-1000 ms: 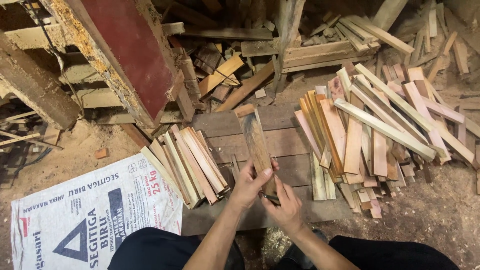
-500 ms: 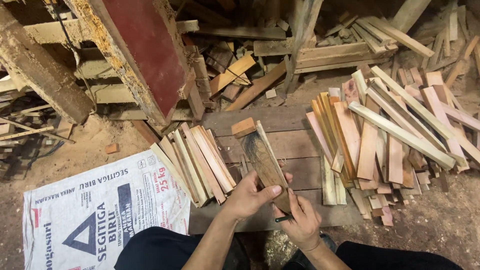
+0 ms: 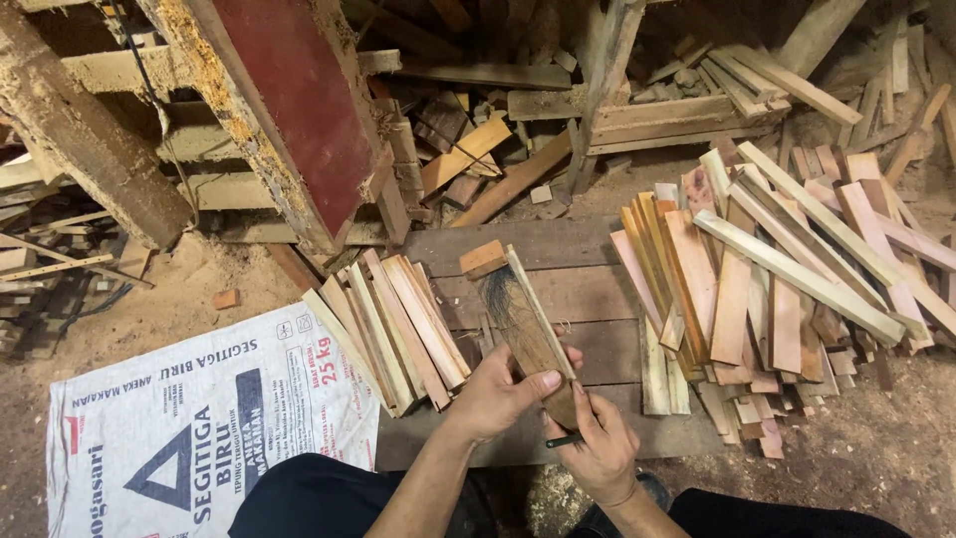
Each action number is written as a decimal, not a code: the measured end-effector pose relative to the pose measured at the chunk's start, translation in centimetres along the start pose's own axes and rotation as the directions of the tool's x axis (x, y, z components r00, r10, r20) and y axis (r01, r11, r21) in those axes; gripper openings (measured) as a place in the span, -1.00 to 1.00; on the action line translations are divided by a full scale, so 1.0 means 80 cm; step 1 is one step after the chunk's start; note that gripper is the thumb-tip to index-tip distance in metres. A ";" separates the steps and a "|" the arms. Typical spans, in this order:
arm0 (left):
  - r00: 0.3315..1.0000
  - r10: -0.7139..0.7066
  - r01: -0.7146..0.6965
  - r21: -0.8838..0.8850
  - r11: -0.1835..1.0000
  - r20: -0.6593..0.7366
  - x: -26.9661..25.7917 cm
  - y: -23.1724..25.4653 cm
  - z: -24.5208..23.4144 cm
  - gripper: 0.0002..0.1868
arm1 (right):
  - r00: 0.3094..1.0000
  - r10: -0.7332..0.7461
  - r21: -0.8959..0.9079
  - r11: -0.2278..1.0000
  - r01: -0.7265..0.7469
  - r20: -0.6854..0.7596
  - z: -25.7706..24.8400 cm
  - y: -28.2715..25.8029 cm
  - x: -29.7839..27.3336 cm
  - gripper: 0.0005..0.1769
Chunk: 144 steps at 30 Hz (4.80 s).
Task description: Inspecting and marking wooden slats with a pencil in a workshop
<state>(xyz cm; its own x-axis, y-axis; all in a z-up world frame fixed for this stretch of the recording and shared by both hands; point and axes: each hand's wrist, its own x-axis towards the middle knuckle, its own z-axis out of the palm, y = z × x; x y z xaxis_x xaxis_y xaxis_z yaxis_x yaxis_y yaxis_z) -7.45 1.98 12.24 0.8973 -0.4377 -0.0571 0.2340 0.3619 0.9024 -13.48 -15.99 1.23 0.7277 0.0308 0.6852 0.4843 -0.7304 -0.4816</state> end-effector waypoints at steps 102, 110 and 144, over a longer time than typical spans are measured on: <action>0.996 0.085 -0.085 -0.011 0.996 -0.023 0.039 -0.038 -0.001 -0.43 | 0.899 0.422 0.497 0.809 -0.313 -0.120 -0.031 -0.076 0.229 -0.77; 0.998 0.063 -0.064 -0.042 0.997 -0.004 0.028 -0.023 0.017 -0.38 | 0.909 0.415 0.436 0.828 -0.354 -0.050 -0.040 -0.084 0.250 -0.76; 0.964 0.142 -0.199 -0.258 0.945 -0.225 0.032 -0.016 -0.024 -0.52 | 0.712 0.617 0.235 0.677 -0.697 0.335 -0.061 -0.061 0.118 -0.63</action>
<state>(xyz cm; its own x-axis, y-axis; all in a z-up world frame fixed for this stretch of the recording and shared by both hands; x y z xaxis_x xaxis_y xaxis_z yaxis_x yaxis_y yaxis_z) -4.70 1.97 10.08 0.9823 -0.1858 -0.0230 0.1391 0.6420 0.7540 -11.38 -15.45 12.70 0.9797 -0.2002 0.0078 -0.0653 -0.3559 -0.9322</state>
